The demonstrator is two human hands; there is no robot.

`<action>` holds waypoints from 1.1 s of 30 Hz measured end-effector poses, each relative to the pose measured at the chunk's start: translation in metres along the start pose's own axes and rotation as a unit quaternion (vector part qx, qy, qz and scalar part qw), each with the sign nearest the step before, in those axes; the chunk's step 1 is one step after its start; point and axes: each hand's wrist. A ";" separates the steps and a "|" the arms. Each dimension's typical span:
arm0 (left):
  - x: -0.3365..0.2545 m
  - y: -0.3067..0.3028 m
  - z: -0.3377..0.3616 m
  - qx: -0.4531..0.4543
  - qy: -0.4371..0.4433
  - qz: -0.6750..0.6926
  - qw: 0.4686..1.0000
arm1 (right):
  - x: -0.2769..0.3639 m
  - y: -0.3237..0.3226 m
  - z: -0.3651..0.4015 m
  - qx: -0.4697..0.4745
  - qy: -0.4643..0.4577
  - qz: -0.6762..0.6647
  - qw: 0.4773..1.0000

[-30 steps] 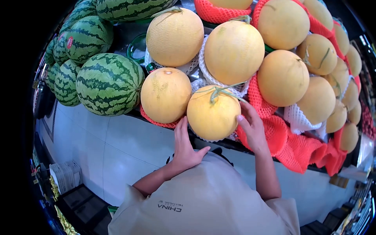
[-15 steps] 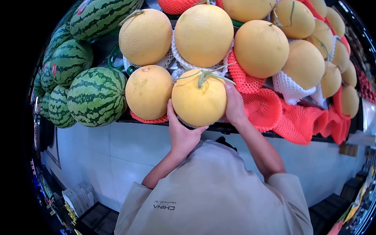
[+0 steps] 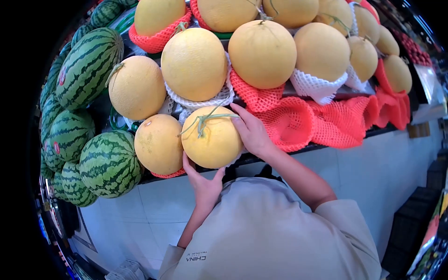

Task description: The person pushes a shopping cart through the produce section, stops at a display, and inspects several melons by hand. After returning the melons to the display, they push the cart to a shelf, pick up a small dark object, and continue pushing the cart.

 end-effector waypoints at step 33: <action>0.028 -0.065 -0.010 0.206 -0.016 0.076 0.975 | 0.048 0.000 0.077 -0.132 0.117 -0.103 0.979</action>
Point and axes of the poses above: each hand's wrist, its own z-axis away from the middle knuckle, its own y-axis out of the palm, x = y × z, and after that the axes turned 11 degrees about z, right-handed
